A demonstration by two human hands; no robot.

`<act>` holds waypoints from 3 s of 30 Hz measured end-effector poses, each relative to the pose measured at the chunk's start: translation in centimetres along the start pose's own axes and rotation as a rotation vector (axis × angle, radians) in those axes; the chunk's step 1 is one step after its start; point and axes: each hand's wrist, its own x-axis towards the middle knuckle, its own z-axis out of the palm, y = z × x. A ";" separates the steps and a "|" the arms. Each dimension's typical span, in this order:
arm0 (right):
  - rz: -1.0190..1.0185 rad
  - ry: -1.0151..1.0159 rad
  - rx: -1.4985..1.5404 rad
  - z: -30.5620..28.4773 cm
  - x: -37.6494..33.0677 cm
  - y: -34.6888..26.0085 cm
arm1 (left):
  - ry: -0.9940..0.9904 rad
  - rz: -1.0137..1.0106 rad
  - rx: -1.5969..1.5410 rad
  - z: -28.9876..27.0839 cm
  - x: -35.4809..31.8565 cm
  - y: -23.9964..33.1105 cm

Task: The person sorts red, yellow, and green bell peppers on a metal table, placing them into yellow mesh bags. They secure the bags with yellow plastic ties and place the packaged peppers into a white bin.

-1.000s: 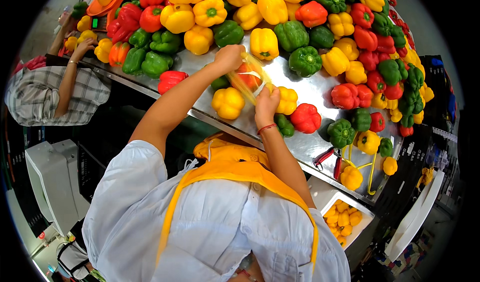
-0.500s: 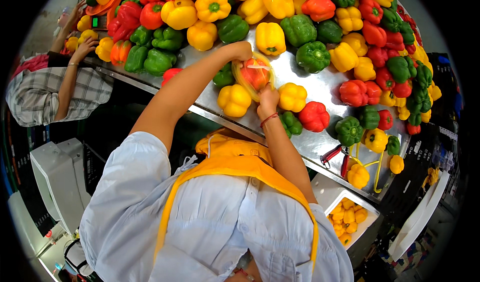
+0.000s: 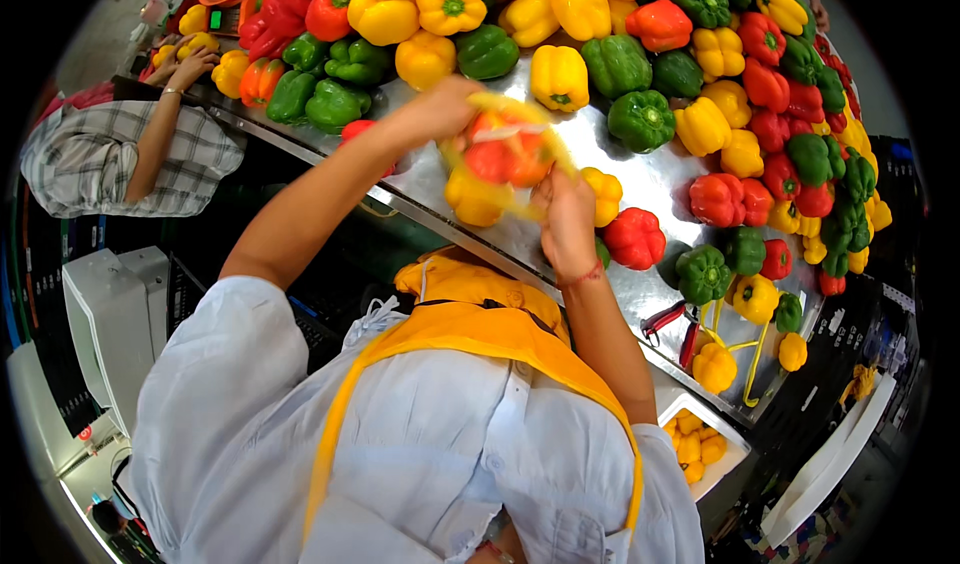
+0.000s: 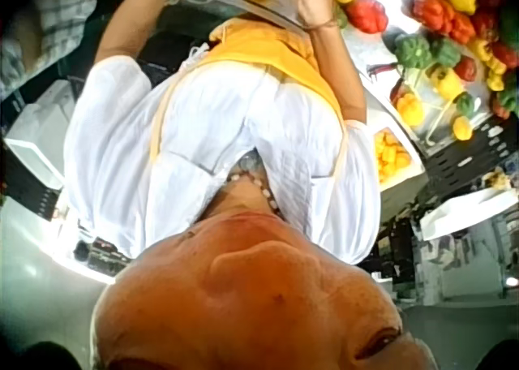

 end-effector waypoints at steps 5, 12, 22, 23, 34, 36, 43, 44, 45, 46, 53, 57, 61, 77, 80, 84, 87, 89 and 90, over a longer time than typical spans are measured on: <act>0.177 -0.073 -0.117 0.3 -2.5 1.7 | 0.180 -0.318 -0.475 2.2 -7.5 -4.1; 0.224 -0.194 -0.230 -1.3 -0.6 2.6 | 0.374 -0.266 -0.964 5.4 -8.6 -4.9; -0.171 -0.124 -0.504 -2.4 0.6 4.8 | 0.571 -0.296 -1.265 7.8 -8.5 -6.2; -0.249 -0.125 -0.522 -2.8 0.7 5.4 | 0.588 -0.292 -1.241 7.9 -8.8 -5.8; -0.101 -0.054 -0.563 -4.5 2.6 8.0 | 0.415 -0.358 -1.676 9.1 -8.5 -9.3; -0.163 -0.040 -0.623 -4.4 2.9 8.5 | 0.582 -0.306 -1.443 9.8 -8.3 -9.2; -0.066 -0.025 -0.450 -4.6 3.6 8.4 | 0.580 -0.331 -1.315 10.0 -7.1 -9.4; -0.047 -0.041 -0.463 -4.6 3.6 8.2 | 0.567 -0.336 -1.325 10.2 -7.0 -9.7; -0.027 -0.058 -0.478 -4.6 3.6 8.1 | 0.554 -0.308 -1.478 10.2 -6.9 -10.1; -0.008 -0.074 -0.492 -4.6 3.6 8.0 | 0.556 -0.333 -1.405 10.3 -6.8 -10.2; 0.149 0.021 -0.430 -6.2 5.1 9.2 | 0.517 -0.428 -1.164 10.0 -6.7 -7.7; 0.123 0.003 -0.365 -6.2 4.9 9.6 | 0.518 -0.487 -1.199 9.9 -6.7 -6.7; 0.077 -0.068 -0.382 -2.8 3.5 5.8 | 0.487 -0.266 -1.273 8.3 -7.7 -5.0; 0.220 -0.165 -0.113 2.0 10.8 5.4 | 0.246 0.302 -1.457 0.8 -1.8 -5.9; 0.197 -0.135 -0.092 1.7 11.1 5.9 | 0.307 0.244 -1.525 1.4 -0.2 -7.9; 0.143 -0.113 -0.101 1.4 12.3 6.7 | 0.424 0.036 -1.524 2.6 2.7 -15.4; 0.146 -0.051 -0.112 0.7 13.0 7.2 | 0.595 -0.069 -1.506 2.8 0.8 -9.8; 0.146 -0.017 -0.158 1.1 13.2 7.5 | 0.731 -0.080 -1.473 2.9 0.7 -9.3; 0.145 -0.002 -0.181 1.3 13.2 7.6 | 0.735 -0.062 -1.468 3.0 0.9 -9.5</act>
